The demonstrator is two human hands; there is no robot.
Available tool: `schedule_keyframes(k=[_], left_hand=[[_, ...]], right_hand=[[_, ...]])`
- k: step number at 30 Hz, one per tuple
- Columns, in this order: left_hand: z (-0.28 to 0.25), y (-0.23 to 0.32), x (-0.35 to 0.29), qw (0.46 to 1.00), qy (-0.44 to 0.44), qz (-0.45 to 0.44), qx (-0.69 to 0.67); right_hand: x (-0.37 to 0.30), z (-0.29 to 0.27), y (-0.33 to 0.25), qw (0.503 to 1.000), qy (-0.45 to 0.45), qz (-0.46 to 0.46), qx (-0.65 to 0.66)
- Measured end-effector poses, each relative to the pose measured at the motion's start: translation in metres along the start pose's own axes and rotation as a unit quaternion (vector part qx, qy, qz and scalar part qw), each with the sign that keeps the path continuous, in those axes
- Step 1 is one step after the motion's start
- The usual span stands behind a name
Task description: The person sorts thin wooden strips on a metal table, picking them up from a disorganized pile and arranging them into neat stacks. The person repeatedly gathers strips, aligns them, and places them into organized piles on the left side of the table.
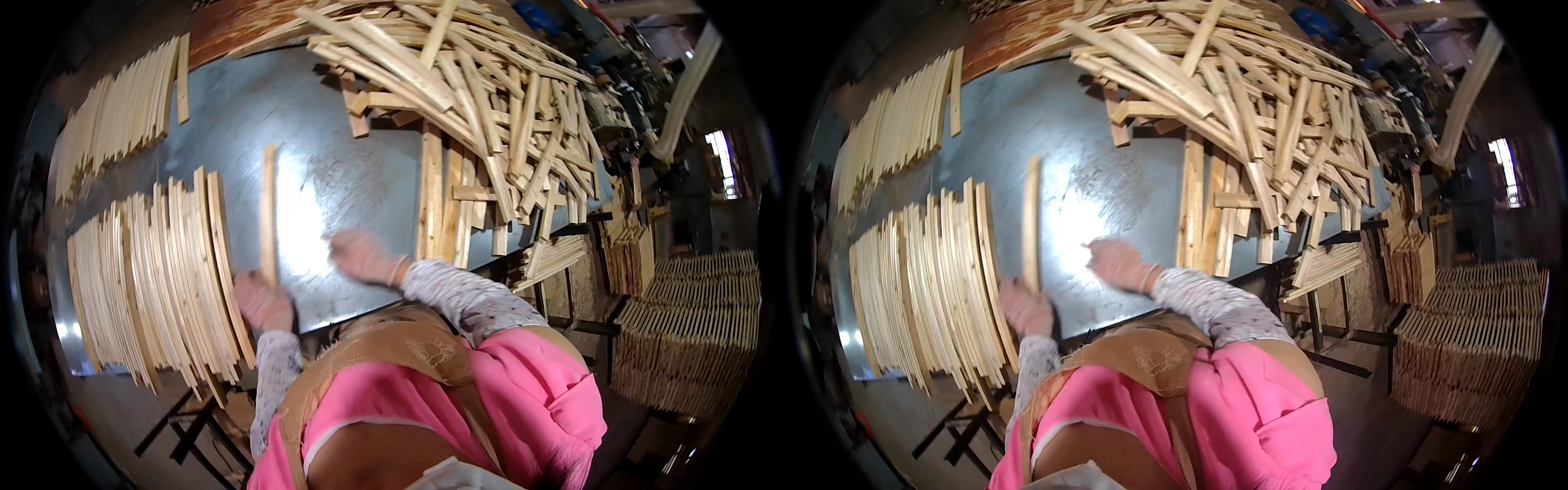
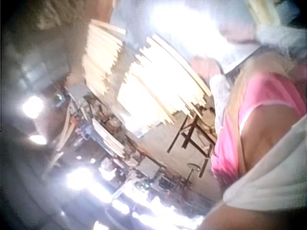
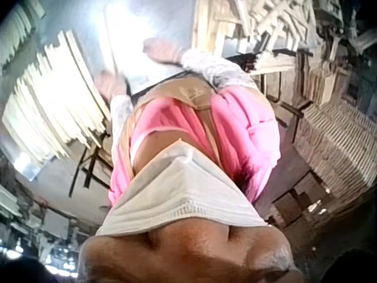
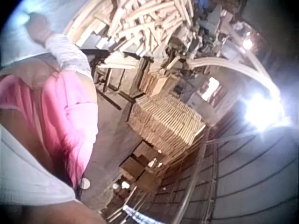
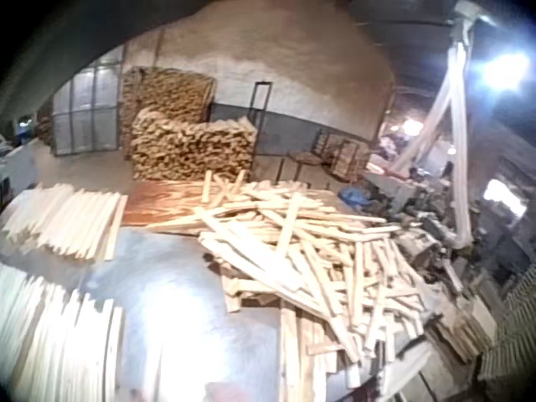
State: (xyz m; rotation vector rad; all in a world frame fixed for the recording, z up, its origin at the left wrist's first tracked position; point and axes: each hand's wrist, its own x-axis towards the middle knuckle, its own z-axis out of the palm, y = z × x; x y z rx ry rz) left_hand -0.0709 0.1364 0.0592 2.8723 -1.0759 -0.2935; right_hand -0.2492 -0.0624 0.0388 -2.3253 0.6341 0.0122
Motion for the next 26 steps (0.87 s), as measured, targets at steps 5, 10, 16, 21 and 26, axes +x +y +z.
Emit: schedule_keyframes(k=[5, 10, 16, 21, 26], left_hand=[[0.032, -0.088, -0.010, 0.975, -0.015, -0.154, 0.159], [0.020, -0.011, 0.032, 0.978, -0.051, -0.188, 0.073], [0.079, 0.072, 0.009, 0.994, 0.059, -0.081, -0.050], [0.102, 0.144, 0.008, 0.991, 0.061, -0.029, -0.114], [0.069, 0.229, 0.045, 0.982, -0.003, 0.021, -0.189]], right_hand=[[-0.018, -0.245, 0.112, 0.868, 0.352, 0.314, -0.158], [-0.048, -0.289, 0.215, 0.873, 0.261, 0.367, -0.186], [-0.203, -0.207, 0.214, 0.905, 0.379, 0.190, -0.040], [-0.249, -0.238, 0.201, 0.928, 0.320, 0.179, -0.072], [-0.126, -0.349, 0.265, 0.898, 0.406, 0.161, -0.053]])
